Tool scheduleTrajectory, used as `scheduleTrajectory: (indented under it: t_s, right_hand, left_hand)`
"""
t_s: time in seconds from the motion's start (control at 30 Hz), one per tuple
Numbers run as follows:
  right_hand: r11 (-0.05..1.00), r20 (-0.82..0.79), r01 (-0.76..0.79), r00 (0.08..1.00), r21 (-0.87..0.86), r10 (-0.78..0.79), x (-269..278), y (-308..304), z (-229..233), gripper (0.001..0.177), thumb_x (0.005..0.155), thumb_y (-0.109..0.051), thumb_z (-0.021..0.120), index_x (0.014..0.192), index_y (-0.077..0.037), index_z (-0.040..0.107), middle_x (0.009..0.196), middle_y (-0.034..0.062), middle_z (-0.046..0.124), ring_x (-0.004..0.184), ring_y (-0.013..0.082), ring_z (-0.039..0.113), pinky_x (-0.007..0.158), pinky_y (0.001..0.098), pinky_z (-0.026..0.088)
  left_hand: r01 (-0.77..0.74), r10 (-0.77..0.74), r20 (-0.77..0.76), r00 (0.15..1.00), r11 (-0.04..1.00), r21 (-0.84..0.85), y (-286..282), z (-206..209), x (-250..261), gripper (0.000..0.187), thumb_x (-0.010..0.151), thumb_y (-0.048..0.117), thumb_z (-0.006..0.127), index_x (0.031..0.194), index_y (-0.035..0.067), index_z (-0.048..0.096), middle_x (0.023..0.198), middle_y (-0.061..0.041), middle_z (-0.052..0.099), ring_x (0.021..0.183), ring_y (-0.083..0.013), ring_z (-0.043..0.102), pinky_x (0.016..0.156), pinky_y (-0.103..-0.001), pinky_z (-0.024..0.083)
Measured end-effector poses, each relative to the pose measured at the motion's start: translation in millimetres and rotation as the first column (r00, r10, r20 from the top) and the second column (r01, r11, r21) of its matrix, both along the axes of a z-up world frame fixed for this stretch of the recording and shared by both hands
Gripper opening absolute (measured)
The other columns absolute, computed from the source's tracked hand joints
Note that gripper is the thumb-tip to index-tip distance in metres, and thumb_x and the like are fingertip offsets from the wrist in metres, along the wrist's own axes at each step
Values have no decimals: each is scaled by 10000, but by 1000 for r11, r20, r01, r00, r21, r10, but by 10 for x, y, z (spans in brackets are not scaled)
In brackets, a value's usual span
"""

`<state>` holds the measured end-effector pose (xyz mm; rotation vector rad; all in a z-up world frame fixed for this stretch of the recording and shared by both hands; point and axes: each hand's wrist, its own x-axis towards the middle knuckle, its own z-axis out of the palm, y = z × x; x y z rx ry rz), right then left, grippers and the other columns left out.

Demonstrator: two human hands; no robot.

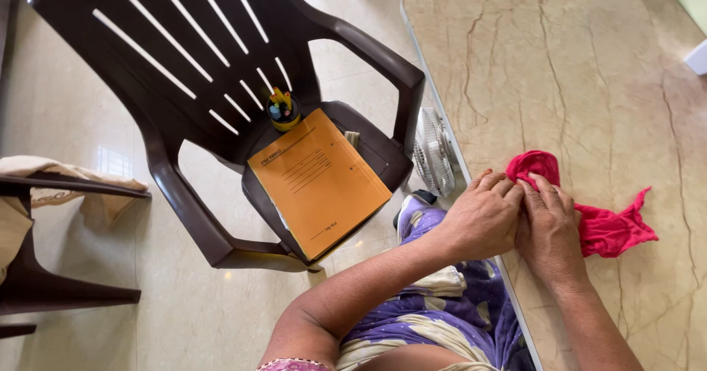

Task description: The person wipes a small decorative plant pot and its purple artificial flowers using a red cloth, then cleans the surface of the desk and an envelope on a nearby chair.

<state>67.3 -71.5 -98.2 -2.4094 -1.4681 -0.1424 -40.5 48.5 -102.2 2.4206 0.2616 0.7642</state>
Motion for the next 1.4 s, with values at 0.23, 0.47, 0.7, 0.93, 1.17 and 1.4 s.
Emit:
scheduleTrajectory:
  t_s: [0.23,0.47,0.7,0.93,1.17,1.4]
  right_hand:
    - [992,4,-104,995,72,104,-198,514,-5,397,939,-108,670,1334,-67,670,1414,136,619,1266,355,568,1077,477,451]
    - [982,15,-161,987,97,160,-223,850,-57,361,953,-52,657,1313,-50,689,1402,128,634,1252,346,579,1088,458,465]
    - [980,-20,-180,983,90,182,-216,1040,-47,384,954,-15,623,1334,-34,678,1414,157,620,1277,363,561,1102,465,453]
    - [980,-13,-183,983,77,184,-280,1247,-69,415,926,24,613,1335,-18,676,1417,156,618,1275,352,563,1110,461,452]
    - [975,36,-210,977,68,208,-363,1411,-70,420,900,29,623,1314,-6,680,1397,138,622,1268,342,566,1101,458,453]
    - [971,3,-230,973,71,230,-454,1584,-67,421,885,29,632,1303,3,682,1400,127,625,1241,335,571,1084,459,459]
  left_hand:
    - [-3,24,121,992,986,-169,538,-93,-315,217,943,108,632,1119,-6,687,1099,-160,711,1148,-325,641,1103,-445,470]
    - [-20,88,185,979,940,-341,753,-234,-420,225,953,84,644,1162,9,678,1111,-156,704,1116,-322,651,1045,-432,512]
    - [-24,156,210,965,854,-520,842,-251,-461,254,989,100,655,1234,38,683,1182,-154,700,1120,-316,694,997,-399,573]
    - [0,195,247,949,784,-620,931,-261,-524,313,996,89,653,1299,11,642,1269,-176,675,1154,-306,707,1007,-376,578]
    - [-28,234,246,941,777,-629,1019,-310,-587,312,994,50,641,1300,-12,638,1267,-175,685,1171,-282,711,1034,-368,575]
    - [-34,270,268,925,761,-648,1162,-337,-678,293,977,11,643,1269,-15,656,1241,-171,690,1164,-260,712,1025,-347,590]
